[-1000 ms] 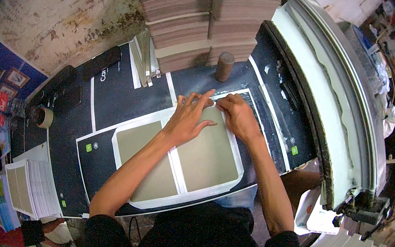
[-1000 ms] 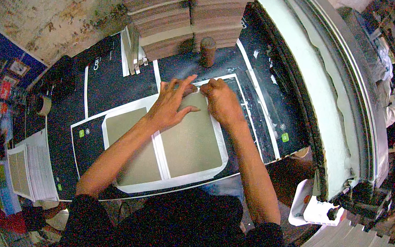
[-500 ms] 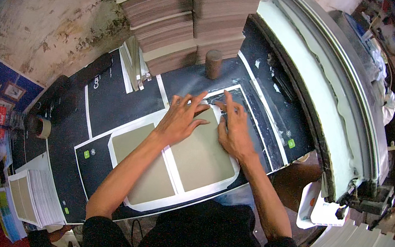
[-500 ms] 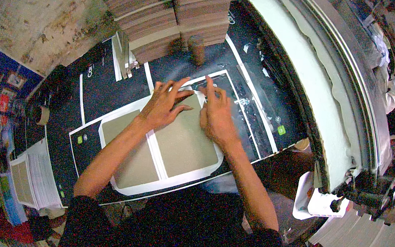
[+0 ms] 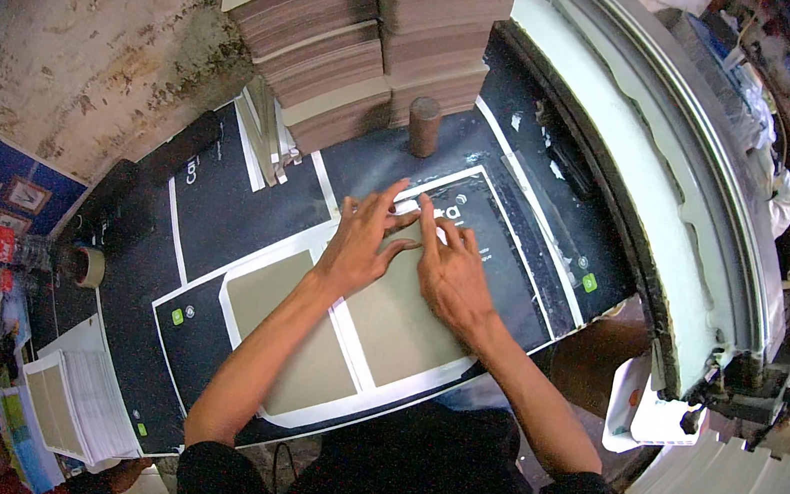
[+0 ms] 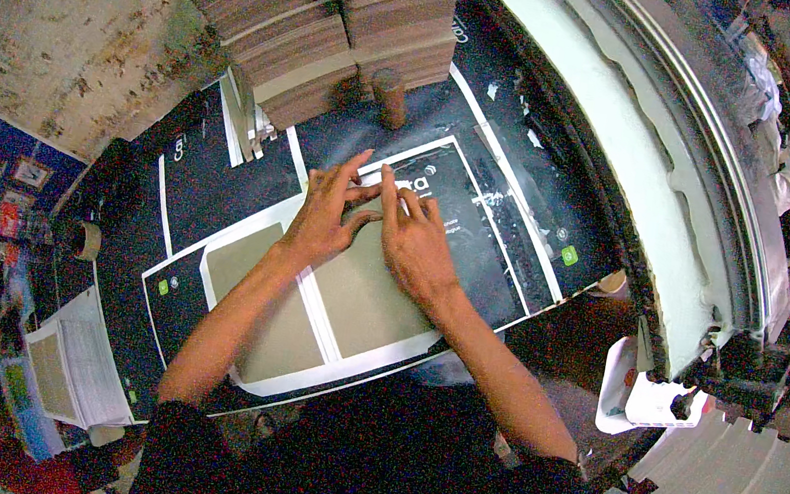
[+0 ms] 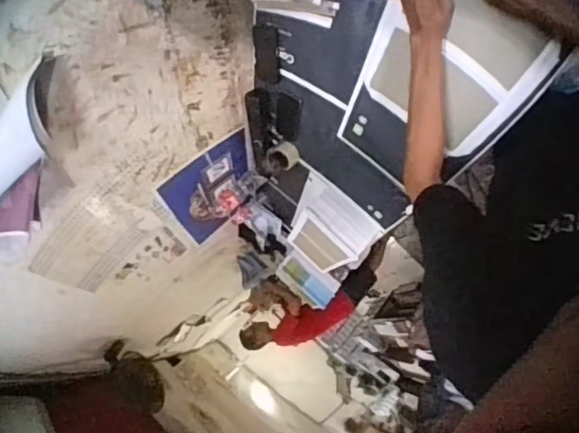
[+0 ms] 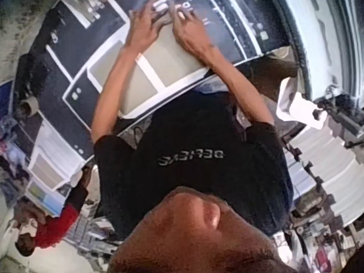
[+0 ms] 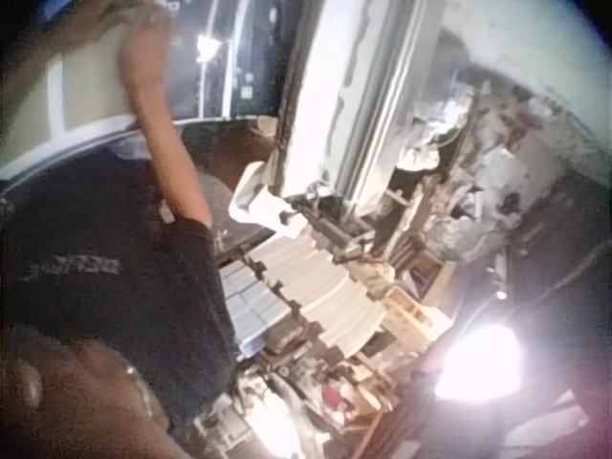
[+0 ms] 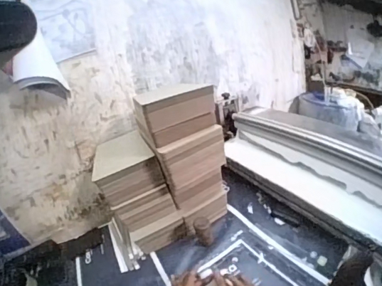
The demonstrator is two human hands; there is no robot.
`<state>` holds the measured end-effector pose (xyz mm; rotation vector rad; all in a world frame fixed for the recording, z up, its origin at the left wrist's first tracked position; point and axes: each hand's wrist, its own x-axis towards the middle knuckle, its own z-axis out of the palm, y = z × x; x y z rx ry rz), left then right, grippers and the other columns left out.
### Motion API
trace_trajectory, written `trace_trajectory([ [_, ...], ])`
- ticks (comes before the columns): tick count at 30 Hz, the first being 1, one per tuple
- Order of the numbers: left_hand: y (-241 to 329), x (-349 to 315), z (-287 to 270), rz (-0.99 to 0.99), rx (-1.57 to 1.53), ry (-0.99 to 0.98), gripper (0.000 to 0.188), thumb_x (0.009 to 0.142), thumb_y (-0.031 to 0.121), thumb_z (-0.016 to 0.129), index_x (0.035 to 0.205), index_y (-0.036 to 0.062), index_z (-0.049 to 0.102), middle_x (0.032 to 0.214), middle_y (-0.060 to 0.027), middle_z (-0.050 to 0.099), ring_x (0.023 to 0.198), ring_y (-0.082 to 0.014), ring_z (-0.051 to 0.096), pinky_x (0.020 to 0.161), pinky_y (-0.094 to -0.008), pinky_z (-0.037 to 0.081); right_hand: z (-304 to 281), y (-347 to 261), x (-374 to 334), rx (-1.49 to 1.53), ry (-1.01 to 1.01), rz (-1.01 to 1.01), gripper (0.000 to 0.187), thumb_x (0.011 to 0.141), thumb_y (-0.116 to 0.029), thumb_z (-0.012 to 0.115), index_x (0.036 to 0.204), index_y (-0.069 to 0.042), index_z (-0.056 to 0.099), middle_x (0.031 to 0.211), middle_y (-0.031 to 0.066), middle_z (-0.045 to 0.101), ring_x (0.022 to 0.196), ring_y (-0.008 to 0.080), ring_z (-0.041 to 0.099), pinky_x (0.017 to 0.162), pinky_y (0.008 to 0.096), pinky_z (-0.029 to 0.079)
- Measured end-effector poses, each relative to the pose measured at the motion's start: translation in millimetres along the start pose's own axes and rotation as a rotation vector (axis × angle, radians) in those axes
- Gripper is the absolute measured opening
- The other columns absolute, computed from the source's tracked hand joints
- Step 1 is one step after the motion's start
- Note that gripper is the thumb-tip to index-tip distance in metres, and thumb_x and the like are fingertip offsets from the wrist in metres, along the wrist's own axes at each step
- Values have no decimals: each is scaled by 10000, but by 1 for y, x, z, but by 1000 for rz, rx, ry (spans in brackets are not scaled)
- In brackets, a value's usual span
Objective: The person assembles a book cover by placing cardboard pieces onto a printed sheet, folding the edges over the cardboard, and smoothing them down.
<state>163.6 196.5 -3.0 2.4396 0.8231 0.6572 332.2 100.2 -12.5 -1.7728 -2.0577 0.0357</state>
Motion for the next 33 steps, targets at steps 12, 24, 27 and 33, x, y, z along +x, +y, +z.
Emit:
trace_trajectory([
  [12, 2, 0, 3, -29, 4, 47, 906, 831, 233, 856, 1566, 71, 351, 1198, -44, 740, 1176, -267, 560, 1059, -464, 334, -22, 20, 9, 297, 89, 111, 993, 854, -53, 708, 1638, 1, 100, 1384, 123, 651, 1315, 370, 468, 1107, 499, 355],
  [24, -14, -6, 13, -33, -40, 92, 1004, 828, 242, 841, 1622, 76, 250, 1409, -150, 606, 1349, -390, 457, 1160, -572, 283, -13, 17, 16, 215, 97, -10, 1008, 832, -55, 717, 1641, 13, 120, 1461, 207, 583, 1323, 409, 483, 1189, 540, 280],
  [27, -15, 0, 18, 20, 29, 4, 1009, 873, 274, 800, 1633, 28, 184, 1348, -153, 654, 1366, -384, 458, 1145, -600, 296, -10, 19, 16, 354, 212, -55, 1046, 795, -20, 725, 1642, 26, 114, 1394, 224, 603, 1230, 403, 536, 1129, 558, 307],
  [33, -13, 3, 24, 51, 94, 25, 1030, 870, 238, 804, 1642, 19, 159, 1327, -136, 670, 1324, -382, 505, 1123, -612, 311, -7, 7, 4, 169, 59, 136, 1019, 796, 12, 684, 1650, -2, 128, 1289, 218, 641, 1216, 417, 524, 1081, 551, 347],
])
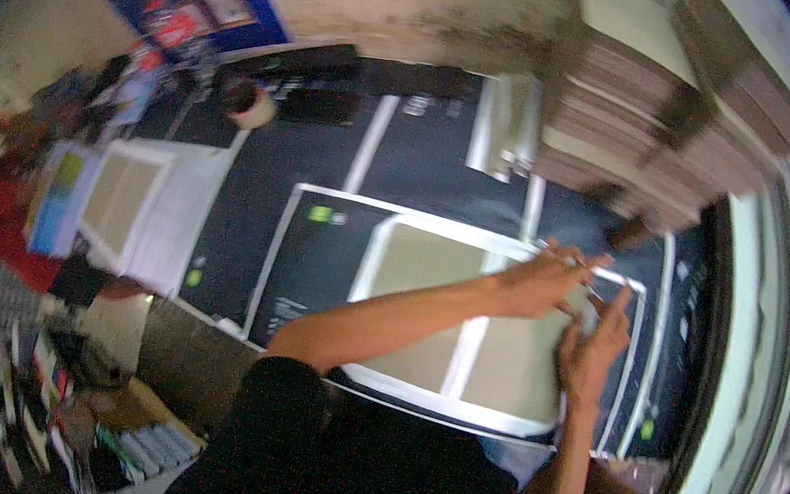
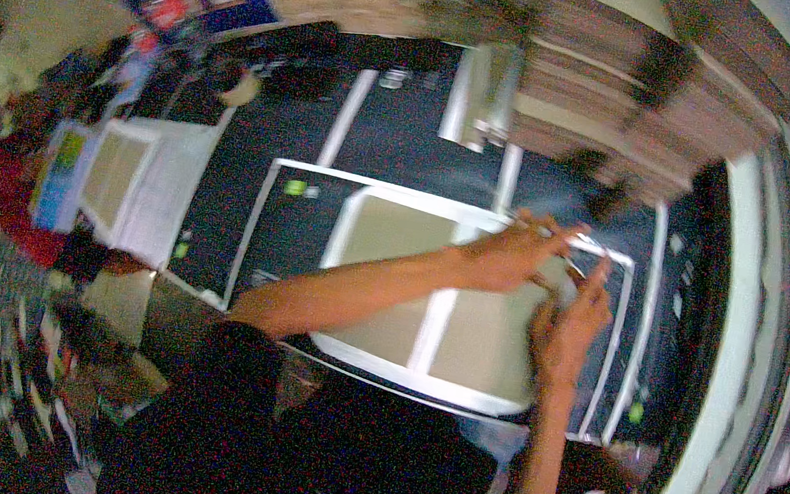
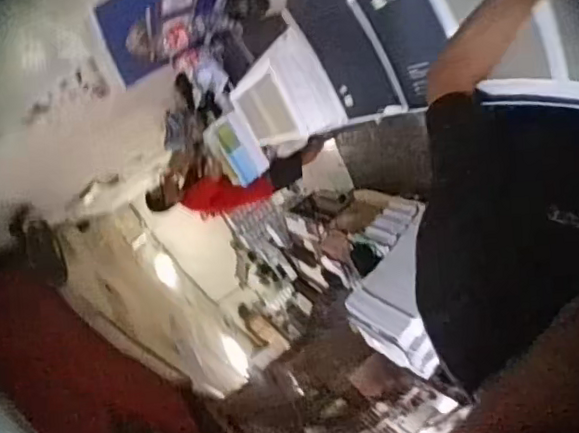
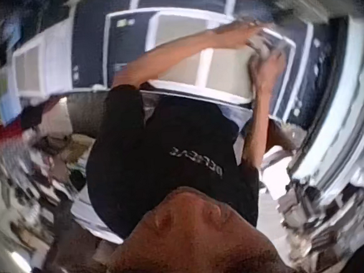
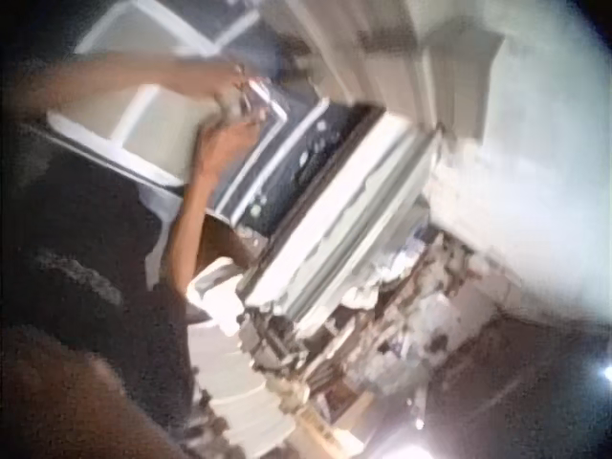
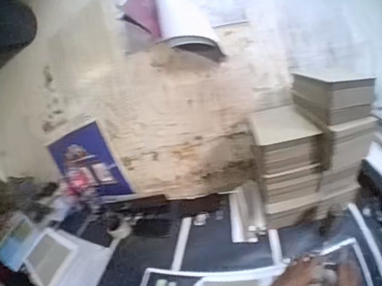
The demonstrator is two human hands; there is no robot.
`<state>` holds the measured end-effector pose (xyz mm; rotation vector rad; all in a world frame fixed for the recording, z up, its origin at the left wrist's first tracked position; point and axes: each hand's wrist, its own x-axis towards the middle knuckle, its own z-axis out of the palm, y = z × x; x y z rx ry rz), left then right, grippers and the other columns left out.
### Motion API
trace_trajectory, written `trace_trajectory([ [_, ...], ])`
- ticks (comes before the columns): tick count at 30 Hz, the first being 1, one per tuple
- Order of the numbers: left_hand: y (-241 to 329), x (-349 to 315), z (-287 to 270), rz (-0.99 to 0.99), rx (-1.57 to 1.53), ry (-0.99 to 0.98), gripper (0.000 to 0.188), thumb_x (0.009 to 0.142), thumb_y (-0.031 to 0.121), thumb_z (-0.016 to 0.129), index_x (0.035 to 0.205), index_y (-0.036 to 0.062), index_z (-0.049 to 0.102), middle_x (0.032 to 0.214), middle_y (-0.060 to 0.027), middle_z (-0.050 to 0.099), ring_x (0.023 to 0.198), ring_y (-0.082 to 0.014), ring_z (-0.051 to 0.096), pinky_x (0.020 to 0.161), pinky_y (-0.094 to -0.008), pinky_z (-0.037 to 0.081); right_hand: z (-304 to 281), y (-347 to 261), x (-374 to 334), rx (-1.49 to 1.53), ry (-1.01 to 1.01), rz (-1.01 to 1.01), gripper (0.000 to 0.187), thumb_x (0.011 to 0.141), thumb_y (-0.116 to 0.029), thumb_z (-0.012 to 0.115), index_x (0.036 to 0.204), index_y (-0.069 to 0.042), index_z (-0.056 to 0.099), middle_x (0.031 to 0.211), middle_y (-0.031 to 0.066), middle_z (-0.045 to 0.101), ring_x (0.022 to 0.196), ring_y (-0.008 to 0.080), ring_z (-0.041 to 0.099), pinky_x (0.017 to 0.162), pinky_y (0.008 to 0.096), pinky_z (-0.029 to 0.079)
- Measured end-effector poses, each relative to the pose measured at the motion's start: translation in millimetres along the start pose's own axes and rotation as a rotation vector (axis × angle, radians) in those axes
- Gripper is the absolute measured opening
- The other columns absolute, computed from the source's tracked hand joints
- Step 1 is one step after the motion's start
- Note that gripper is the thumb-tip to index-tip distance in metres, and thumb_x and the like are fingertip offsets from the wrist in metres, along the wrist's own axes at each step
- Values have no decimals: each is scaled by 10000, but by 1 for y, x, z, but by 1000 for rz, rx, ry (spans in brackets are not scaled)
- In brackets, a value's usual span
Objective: The person assembles a book cover by placing cardboard pieces onto a printed sheet, folding the edges over the cardboard, and smoothing them down.
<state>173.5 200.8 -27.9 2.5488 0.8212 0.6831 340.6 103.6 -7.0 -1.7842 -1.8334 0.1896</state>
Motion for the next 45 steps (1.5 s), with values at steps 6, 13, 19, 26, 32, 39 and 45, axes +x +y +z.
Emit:
trace_trajectory([
  [6, 7, -1, -23, -99, -181, -20, 965, 894, 132, 764, 1660, 117, 177, 1370, -113, 653, 1327, -358, 497, 1161, -564, 293, -1, -1, 11, -161, -25, -118, 961, 859, -87, 680, 1629, 48, 121, 1286, 187, 663, 1231, 382, 485, 1079, 523, 341],
  [13, 12, 4, -22, -60, -209, -54, 969, 910, 150, 757, 1667, 134, 152, 1417, -94, 630, 1364, -373, 453, 1145, -563, 294, -4, -4, 9, -104, -51, -66, 910, 880, -24, 622, 1632, 32, 112, 1244, 181, 698, 1229, 356, 488, 1070, 518, 336],
  [19, 11, -4, -20, -22, -104, -8, 937, 932, 145, 734, 1657, 62, 145, 1352, -115, 657, 1252, -341, 497, 1060, -500, 352, -1, -12, 5, -121, -43, -79, 892, 888, -25, 601, 1633, 30, 114, 1256, 185, 700, 1244, 370, 504, 1076, 531, 335],
  [26, 7, -1, -17, -85, -193, -56, 972, 921, 159, 746, 1667, 128, 123, 1418, -89, 645, 1366, -400, 450, 1145, -574, 303, 0, -6, 7, -134, -88, -145, 870, 900, -9, 588, 1630, 33, 117, 1276, 183, 691, 1220, 359, 532, 1053, 503, 361],
  [32, 15, 5, -26, -58, -51, -131, 924, 938, 186, 726, 1662, 103, 159, 1390, -67, 662, 1334, -349, 489, 1114, -574, 323, 2, 9, 4, -108, -62, -138, 861, 898, -25, 645, 1622, 14, 180, 1270, 153, 698, 1221, 317, 536, 1056, 504, 355],
  [39, 12, 1, -20, 60, 261, -177, 805, 1000, 277, 642, 1658, 115, 208, 1373, -30, 667, 1230, -286, 563, 1045, -532, 364, -14, 29, 0, 350, 250, 256, 836, 876, -45, 722, 1597, -35, 300, 1164, 157, 731, 1131, 338, 626, 1019, 435, 470],
  [45, 4, -2, -22, 125, 311, -154, 791, 989, 313, 663, 1640, 118, 259, 1343, 5, 681, 1202, -260, 566, 1064, -551, 343, -17, 45, 3, 593, 291, 333, 626, 991, -162, 631, 1555, -57, 380, 1126, 202, 750, 916, 296, 714, 895, 438, 542],
])
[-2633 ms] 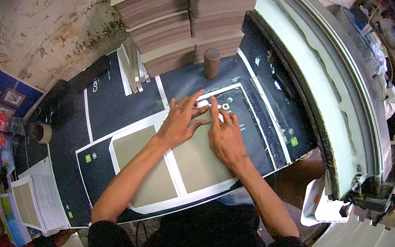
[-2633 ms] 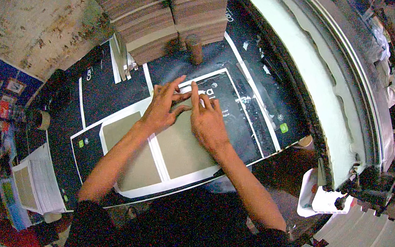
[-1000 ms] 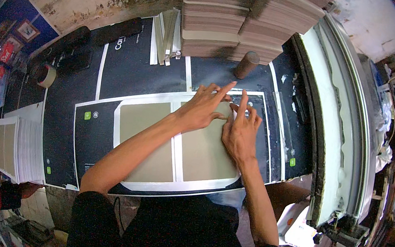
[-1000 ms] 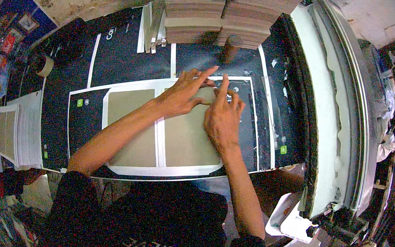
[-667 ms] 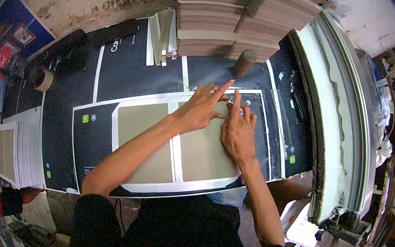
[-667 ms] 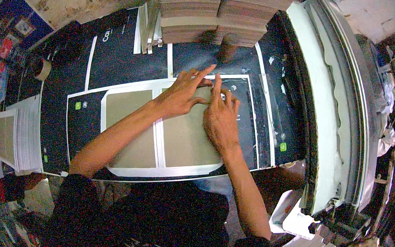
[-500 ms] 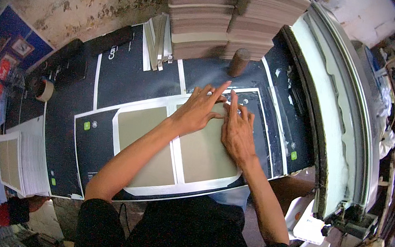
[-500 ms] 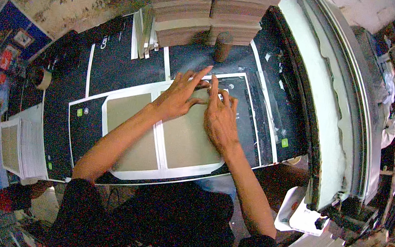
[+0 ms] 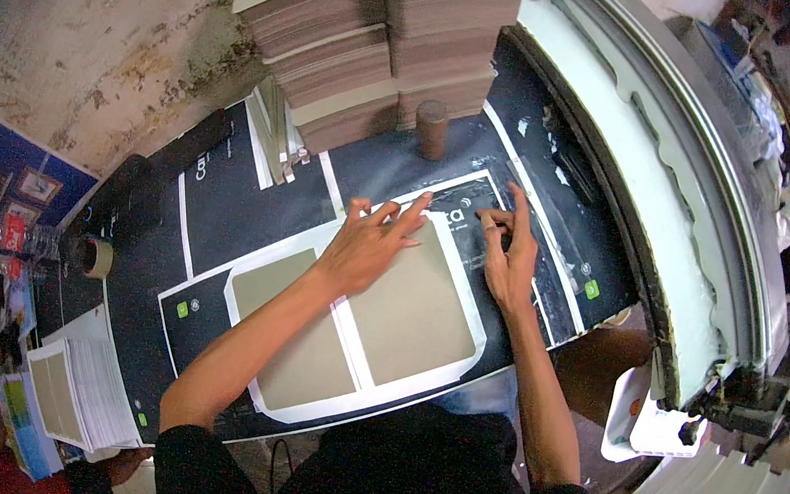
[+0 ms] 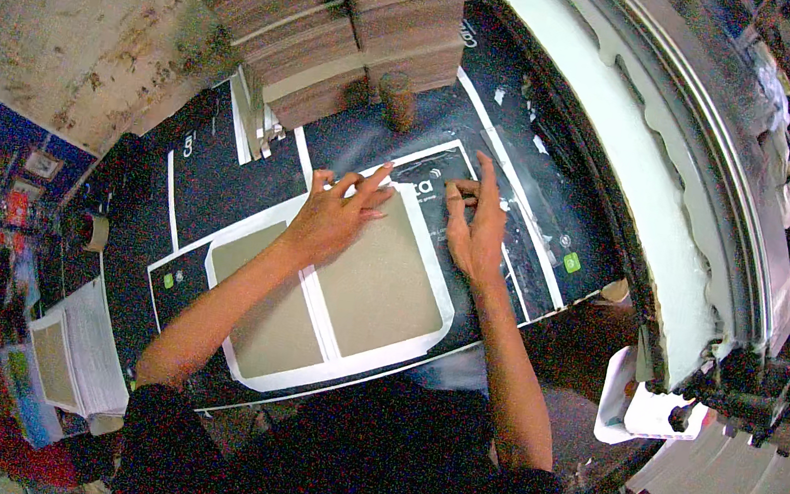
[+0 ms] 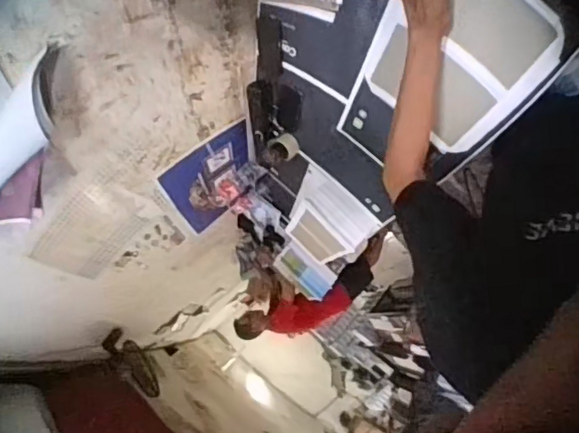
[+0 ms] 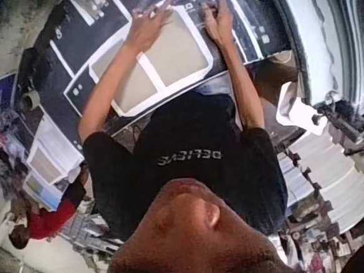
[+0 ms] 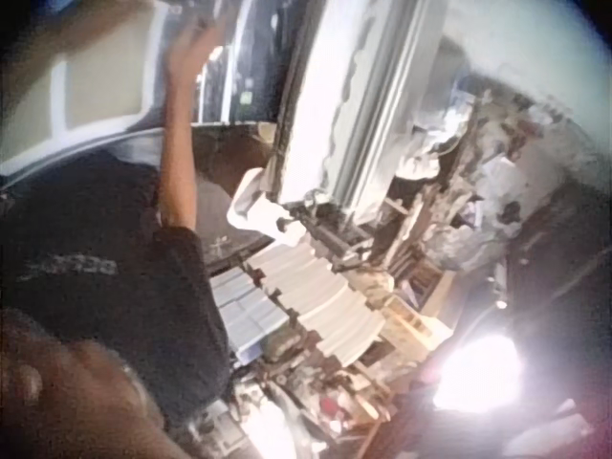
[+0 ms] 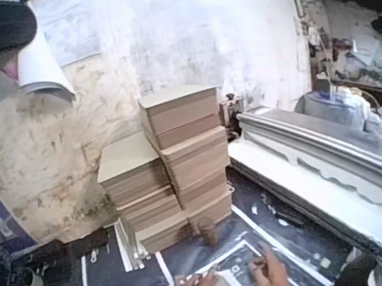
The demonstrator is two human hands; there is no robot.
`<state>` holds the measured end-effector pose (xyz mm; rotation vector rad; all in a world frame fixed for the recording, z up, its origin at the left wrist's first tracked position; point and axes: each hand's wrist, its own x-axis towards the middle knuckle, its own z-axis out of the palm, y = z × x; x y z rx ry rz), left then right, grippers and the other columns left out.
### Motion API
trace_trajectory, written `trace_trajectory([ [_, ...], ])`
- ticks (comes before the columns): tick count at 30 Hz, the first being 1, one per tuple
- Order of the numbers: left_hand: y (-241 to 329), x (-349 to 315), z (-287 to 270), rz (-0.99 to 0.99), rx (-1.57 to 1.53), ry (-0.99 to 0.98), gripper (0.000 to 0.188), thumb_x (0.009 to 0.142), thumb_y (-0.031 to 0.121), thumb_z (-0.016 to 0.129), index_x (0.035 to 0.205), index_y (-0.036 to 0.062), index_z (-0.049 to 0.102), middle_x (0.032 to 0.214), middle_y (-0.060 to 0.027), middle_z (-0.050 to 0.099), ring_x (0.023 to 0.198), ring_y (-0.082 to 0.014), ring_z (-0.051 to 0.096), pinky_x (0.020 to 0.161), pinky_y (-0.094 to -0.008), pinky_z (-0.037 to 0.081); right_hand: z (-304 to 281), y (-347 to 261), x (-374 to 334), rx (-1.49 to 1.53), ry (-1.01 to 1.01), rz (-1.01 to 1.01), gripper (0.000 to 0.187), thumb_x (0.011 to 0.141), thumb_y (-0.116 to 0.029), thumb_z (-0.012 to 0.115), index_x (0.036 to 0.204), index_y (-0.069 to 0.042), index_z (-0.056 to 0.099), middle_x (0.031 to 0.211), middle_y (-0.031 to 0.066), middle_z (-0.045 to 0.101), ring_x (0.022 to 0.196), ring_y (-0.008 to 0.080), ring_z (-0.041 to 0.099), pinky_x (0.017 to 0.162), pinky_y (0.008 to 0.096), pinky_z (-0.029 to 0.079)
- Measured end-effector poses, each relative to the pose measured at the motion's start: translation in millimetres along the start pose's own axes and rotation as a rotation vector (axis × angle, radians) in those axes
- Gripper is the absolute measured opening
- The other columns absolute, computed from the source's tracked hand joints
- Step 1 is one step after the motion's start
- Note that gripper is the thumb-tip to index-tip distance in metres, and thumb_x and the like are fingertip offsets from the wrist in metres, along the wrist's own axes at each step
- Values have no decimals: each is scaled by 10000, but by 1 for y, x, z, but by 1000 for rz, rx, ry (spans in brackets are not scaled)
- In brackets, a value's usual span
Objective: The person assembles a book cover by placing cardboard pieces onto a printed sheet, folding the edges over the cardboard, and smoothing them down.
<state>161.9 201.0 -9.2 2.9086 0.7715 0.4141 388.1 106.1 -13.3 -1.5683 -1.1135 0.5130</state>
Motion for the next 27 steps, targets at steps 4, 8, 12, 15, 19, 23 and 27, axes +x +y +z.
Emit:
trace_trajectory([
  [4, 7, 5, -16, -140, -245, 20, 855, 944, 316, 722, 1643, 115, 271, 1482, -15, 598, 1284, -309, 485, 1126, -524, 293, -4, 6, -1, -12, 28, 23, 590, 1005, -221, 615, 1531, -51, 410, 1079, 212, 755, 943, 303, 716, 906, 433, 537],
  [8, 2, 9, -17, -88, -166, -25, 887, 939, 295, 726, 1658, 122, 237, 1633, -36, 436, 1304, -334, 455, 1118, -508, 304, -4, 0, -2, 31, 19, 74, 572, 997, -222, 567, 1525, -48, 430, 1056, 199, 763, 1026, 280, 716, 968, 428, 510],
  [12, -2, 11, -17, -92, -159, -87, 936, 930, 273, 734, 1667, 98, 185, 1650, -37, 417, 1299, -344, 450, 1113, -506, 305, -4, 4, -2, 67, 34, 58, 559, 992, -202, 634, 1496, -42, 453, 1049, 230, 751, 966, 312, 717, 897, 428, 537],
  [15, -1, 16, -21, -116, -272, -69, 1006, 921, 246, 743, 1672, 73, 97, 1579, -29, 517, 1282, -337, 460, 1113, -510, 294, -2, 7, -1, 48, 46, 15, 552, 985, -185, 639, 1486, -34, 463, 1033, 234, 739, 945, 303, 710, 879, 427, 540],
  [19, 0, 17, -21, -89, -291, -43, 1071, 909, 200, 750, 1668, 50, 9, 1465, -13, 633, 1258, -317, 474, 1107, -516, 282, -1, 6, 0, 65, 40, 25, 549, 976, -164, 645, 1476, -19, 471, 1000, 224, 728, 905, 288, 698, 862, 421, 543],
  [23, 11, 16, -20, -161, -343, -73, 989, 959, 146, 688, 1668, 45, 5, 1463, -35, 630, 1305, -334, 473, 1097, -548, 283, -2, 4, 0, 62, 41, 18, 548, 963, -131, 660, 1465, -10, 478, 975, 211, 727, 879, 280, 696, 852, 410, 547],
  [27, 18, 12, -17, -144, -249, -88, 921, 998, 127, 629, 1667, 47, 1, 1461, -28, 632, 1307, -317, 491, 1099, -556, 284, -2, 5, 0, 61, 47, -2, 538, 959, -111, 668, 1455, -9, 486, 967, 202, 728, 881, 285, 705, 847, 409, 550],
])
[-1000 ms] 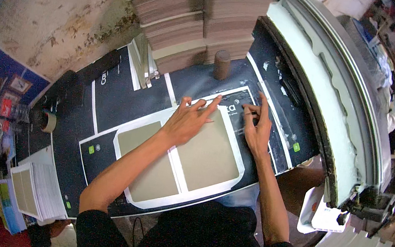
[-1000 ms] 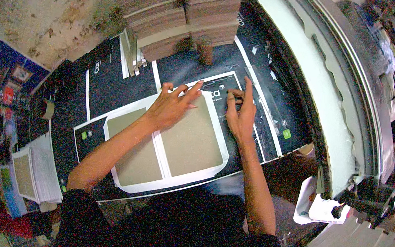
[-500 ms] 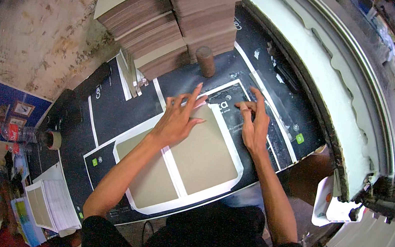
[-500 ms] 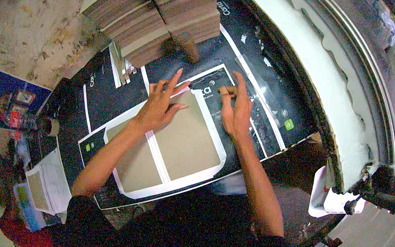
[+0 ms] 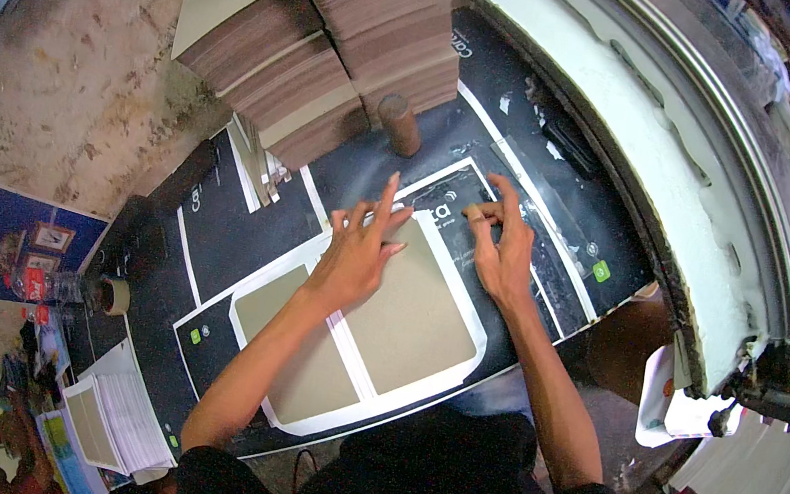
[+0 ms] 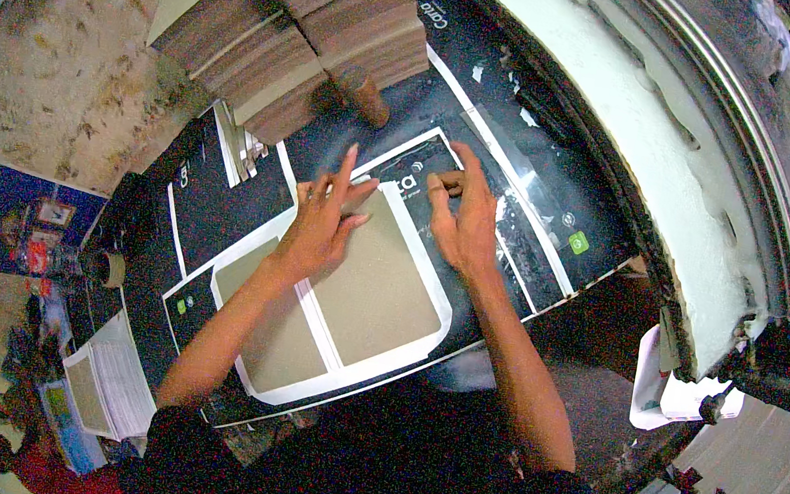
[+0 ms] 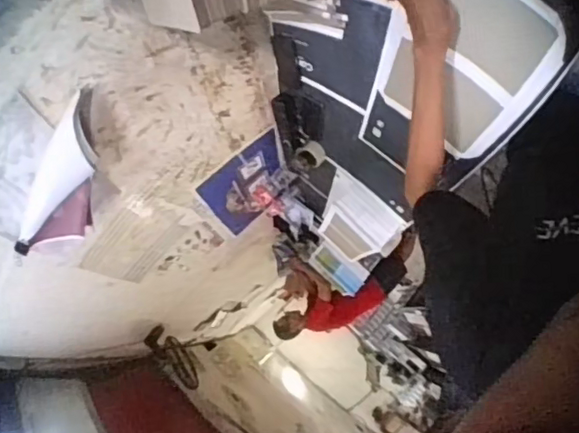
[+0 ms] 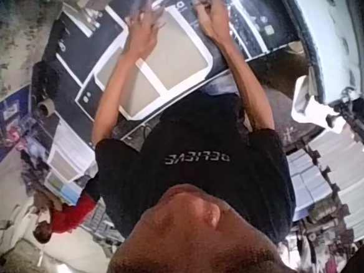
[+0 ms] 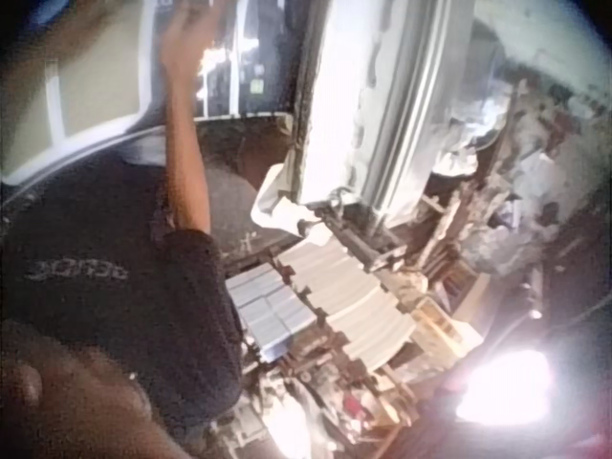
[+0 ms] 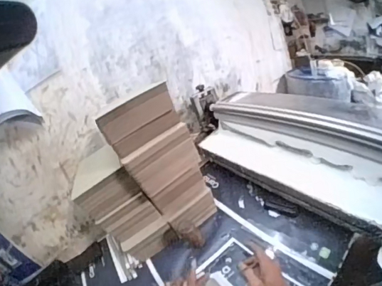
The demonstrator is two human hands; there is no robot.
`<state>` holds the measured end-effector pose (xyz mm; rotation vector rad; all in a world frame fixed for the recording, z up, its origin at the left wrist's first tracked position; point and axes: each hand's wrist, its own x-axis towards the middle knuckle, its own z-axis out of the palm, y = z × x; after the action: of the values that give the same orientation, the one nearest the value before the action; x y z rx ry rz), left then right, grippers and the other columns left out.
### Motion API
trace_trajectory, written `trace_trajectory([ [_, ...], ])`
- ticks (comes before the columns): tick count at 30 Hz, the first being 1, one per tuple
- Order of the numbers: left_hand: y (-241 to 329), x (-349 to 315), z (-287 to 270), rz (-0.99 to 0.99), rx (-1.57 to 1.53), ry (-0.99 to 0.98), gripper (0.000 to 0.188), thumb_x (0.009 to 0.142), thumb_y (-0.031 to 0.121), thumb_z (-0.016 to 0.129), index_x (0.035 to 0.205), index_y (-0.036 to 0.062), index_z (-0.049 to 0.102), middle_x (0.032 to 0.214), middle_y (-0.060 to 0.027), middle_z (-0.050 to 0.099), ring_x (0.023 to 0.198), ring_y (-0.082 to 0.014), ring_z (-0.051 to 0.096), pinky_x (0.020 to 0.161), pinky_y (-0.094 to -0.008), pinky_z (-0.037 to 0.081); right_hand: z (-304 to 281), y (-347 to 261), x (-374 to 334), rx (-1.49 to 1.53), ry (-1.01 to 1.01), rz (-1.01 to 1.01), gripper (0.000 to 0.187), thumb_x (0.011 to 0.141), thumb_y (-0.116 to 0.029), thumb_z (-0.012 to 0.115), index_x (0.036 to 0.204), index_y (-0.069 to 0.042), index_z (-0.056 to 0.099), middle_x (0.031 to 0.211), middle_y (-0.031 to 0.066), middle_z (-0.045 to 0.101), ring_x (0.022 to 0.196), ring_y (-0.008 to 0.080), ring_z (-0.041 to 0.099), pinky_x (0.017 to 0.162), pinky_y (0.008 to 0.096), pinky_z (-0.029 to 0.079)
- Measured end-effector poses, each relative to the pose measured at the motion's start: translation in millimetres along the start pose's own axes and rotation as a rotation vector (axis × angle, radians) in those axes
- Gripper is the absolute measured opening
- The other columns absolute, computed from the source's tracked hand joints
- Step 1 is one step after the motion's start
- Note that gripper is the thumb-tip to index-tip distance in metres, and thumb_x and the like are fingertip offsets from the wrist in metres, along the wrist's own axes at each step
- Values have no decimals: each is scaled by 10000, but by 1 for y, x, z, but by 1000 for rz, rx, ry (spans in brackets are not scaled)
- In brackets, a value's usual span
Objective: The person assembles a book cover by placing cardboard pieces onto a printed sheet, folding the edges over the cardboard, and smoothing them down.
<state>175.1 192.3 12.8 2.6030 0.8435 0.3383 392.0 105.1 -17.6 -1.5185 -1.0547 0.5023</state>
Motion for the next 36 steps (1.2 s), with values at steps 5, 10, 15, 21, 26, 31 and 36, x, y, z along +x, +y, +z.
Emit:
trace_trajectory([
  [5, 4, -7, 8, -3, 169, -29, 849, 1034, 101, 564, 1664, 40, -1, 1459, -36, 633, 1303, -302, 508, 1086, -561, 301, 0, -4, 0, 10, -11, -5, 514, 964, -109, 662, 1441, -9, 498, 974, 204, 730, 900, 291, 714, 845, 411, 553],
  [10, 6, -8, 7, -12, 214, -42, 821, 1038, 101, 548, 1661, 28, 18, 1452, -61, 630, 1280, -310, 516, 1076, -581, 308, 2, -3, -1, -17, -6, 3, 493, 970, -111, 650, 1432, -11, 509, 962, 201, 726, 893, 299, 714, 844, 417, 557],
  [15, 7, -6, 5, -9, 277, -64, 793, 1036, 109, 541, 1663, 33, 61, 1466, -119, 598, 1266, -319, 518, 1085, -597, 306, 0, -8, -1, -18, 1, 13, 483, 977, -135, 644, 1427, -13, 520, 963, 205, 721, 895, 313, 714, 845, 420, 560],
  [21, 5, -8, 10, -33, 326, -45, 548, 1044, 155, 525, 1586, 133, 445, 1718, -114, 201, 1239, -319, 490, 1065, -563, 359, 3, 1, -1, -8, 0, -6, 450, 984, -173, 636, 1393, -15, 534, 982, 226, 711, 903, 332, 709, 855, 442, 557],
  [26, 2, -9, 12, 31, 318, -17, 543, 1029, 136, 551, 1567, 134, 478, 1711, -116, 218, 1223, -321, 491, 1043, -527, 367, 1, -3, -1, -14, 17, 13, 422, 979, -173, 634, 1364, -15, 560, 996, 245, 717, 903, 360, 722, 849, 446, 569],
  [31, 2, -8, 13, 29, 333, 15, 532, 1035, 148, 541, 1564, 130, 484, 1719, -115, 203, 1218, -334, 486, 1039, -520, 364, -1, -6, -2, -11, 10, 28, 414, 987, -177, 622, 1367, -23, 566, 1008, 248, 722, 913, 353, 729, 853, 449, 570],
  [36, -2, -9, 12, 56, 320, 8, 537, 1034, 231, 549, 1554, 111, 491, 1721, -137, 194, 1211, -360, 489, 1048, -521, 360, 3, -6, -1, 25, 37, 35, 387, 1001, -186, 604, 1351, -24, 581, 986, 228, 734, 909, 337, 735, 847, 445, 569],
])
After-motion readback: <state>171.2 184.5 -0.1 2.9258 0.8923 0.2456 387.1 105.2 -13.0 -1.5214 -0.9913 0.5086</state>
